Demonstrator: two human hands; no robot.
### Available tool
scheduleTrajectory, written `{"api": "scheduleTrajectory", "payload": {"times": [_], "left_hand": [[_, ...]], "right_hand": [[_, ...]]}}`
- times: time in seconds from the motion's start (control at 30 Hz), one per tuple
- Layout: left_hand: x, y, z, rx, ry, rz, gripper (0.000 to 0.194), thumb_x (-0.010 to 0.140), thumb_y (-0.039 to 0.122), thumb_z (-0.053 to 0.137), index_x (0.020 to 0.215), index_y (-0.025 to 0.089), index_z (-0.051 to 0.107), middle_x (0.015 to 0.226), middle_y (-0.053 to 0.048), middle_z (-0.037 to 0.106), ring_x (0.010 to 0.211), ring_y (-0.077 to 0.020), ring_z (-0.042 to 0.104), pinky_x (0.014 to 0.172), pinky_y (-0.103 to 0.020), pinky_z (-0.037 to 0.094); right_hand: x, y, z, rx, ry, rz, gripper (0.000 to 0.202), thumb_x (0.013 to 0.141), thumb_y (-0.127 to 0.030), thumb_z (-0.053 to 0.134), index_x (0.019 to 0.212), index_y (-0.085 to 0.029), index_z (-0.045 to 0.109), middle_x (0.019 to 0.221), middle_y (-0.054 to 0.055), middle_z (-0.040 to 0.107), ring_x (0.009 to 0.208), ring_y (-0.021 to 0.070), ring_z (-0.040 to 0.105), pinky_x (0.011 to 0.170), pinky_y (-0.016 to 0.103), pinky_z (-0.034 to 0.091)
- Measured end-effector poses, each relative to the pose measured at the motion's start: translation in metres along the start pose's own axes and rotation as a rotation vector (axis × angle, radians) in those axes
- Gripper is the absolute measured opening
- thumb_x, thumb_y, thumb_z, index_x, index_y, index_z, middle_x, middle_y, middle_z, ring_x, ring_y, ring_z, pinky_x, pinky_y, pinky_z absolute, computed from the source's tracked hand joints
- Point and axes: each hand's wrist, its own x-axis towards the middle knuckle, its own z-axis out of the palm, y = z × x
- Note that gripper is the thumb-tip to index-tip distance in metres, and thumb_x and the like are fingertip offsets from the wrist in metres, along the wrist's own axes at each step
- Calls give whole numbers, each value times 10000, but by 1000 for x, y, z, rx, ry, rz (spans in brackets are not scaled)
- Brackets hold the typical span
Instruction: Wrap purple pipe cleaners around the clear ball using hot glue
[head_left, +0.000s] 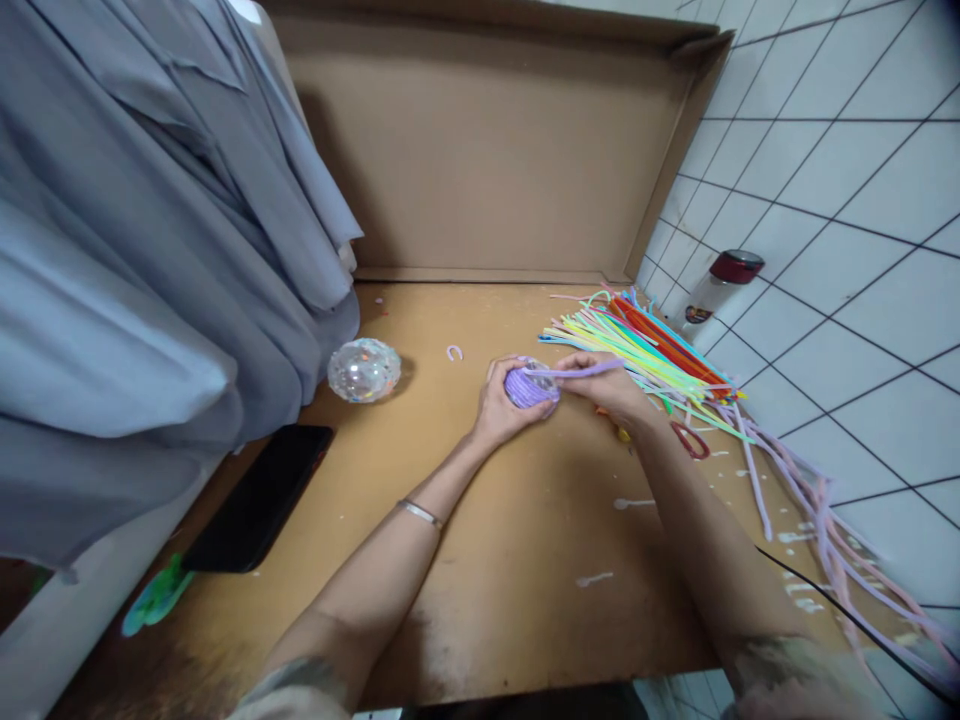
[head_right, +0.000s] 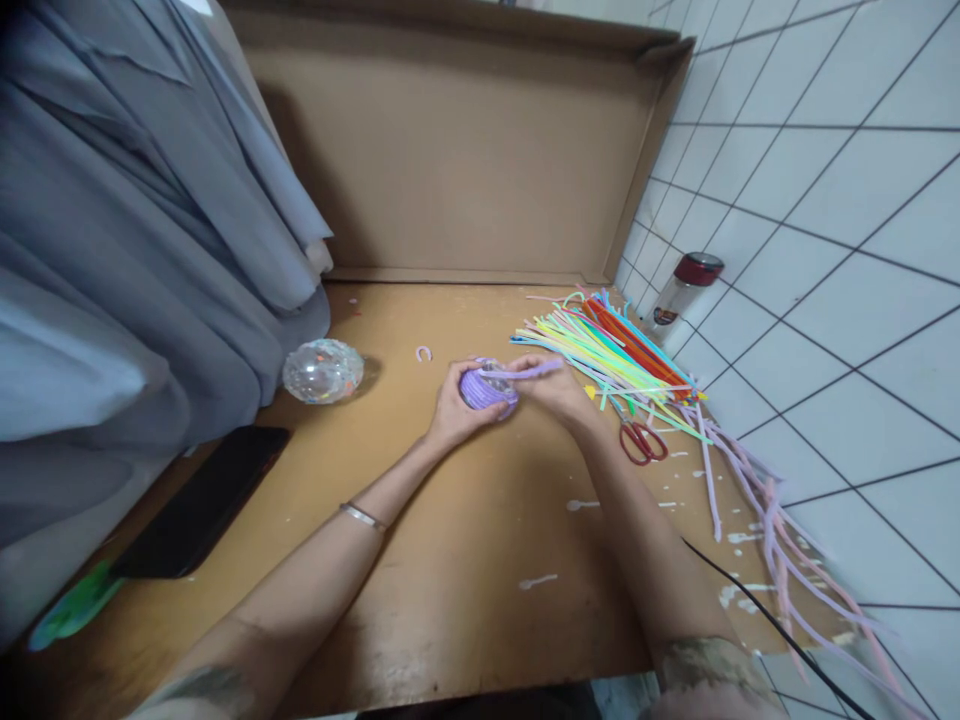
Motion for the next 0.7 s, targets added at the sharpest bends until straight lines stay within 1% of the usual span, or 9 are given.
{"api": "scheduleTrajectory", "payload": {"times": [0.07,0.1,0.17,0.2,0.27,0.33,0.47,0.6,0.7], "left_hand": [[2,-1,-2,-38,45,-55,626,550,334,844,1072,197,525,1168,-98,586,1182,-262,548,1043,-425,412],[3,-2,-3,-64,68,-92,627,548,330,840,1069,193,519,1166,-95,590,1172,-258,553,1040,-419,412],[6,-2,-6,-104,104,-178,639,546,342,837,1073,190,509,1176,-91,587,1123,-242,577,1009,-396,434],[7,-3,-7,-113,120,-212,647,538,347,839,1071,190,509,1172,-85,588,1098,-235,585,993,-385,442],[9,-3,-9,-131,152,-254,652,530,358,839,1066,191,508,1144,-73,595,1052,-221,597,959,-363,457],[11,-5,-11,-150,189,-268,650,527,371,837,1059,194,509,1102,-60,603,1007,-209,607,925,-345,471],[14,-13,-12,-219,234,-276,650,527,406,838,1043,200,501,1051,-50,611,966,-200,622,889,-329,487],[14,-22,-10,-337,241,-305,698,519,449,842,1064,209,477,1038,-50,617,921,-194,640,860,-330,500],[13,-22,-8,-347,211,-308,701,513,448,853,1063,208,491,1033,-45,624,908,-189,641,857,-321,499]], "right_hand": [[-1,-1,-10,-261,123,5,283,730,-396,560,788,-143,671,679,32,642,623,150,549,588,261,402],[-1,-2,-15,-449,194,34,274,769,-362,522,813,-143,682,700,49,658,655,167,575,602,267,407],[-2,-5,-21,-839,272,182,294,829,-331,487,865,-139,706,828,119,702,786,225,636,662,299,433],[-2,-5,-23,-996,274,281,316,849,-335,481,898,-129,715,907,161,708,855,258,651,688,319,446],[-2,-4,-24,-1193,210,451,361,865,-372,497,976,-111,721,1026,219,693,955,302,655,728,351,465],[-2,2,-21,-1264,111,523,408,840,-430,555,1040,-113,715,1057,226,688,993,305,655,753,357,474],[-1,23,-16,-1300,-2,533,522,785,-546,607,1063,-118,715,1049,221,698,998,304,660,775,363,484],[2,35,-14,-1293,20,548,485,814,-467,577,1119,-108,692,1103,212,689,1021,298,659,797,359,488],[4,33,-15,-1289,44,580,440,796,-382,600,1117,-94,689,1100,213,689,1029,309,656,797,362,493]]}}
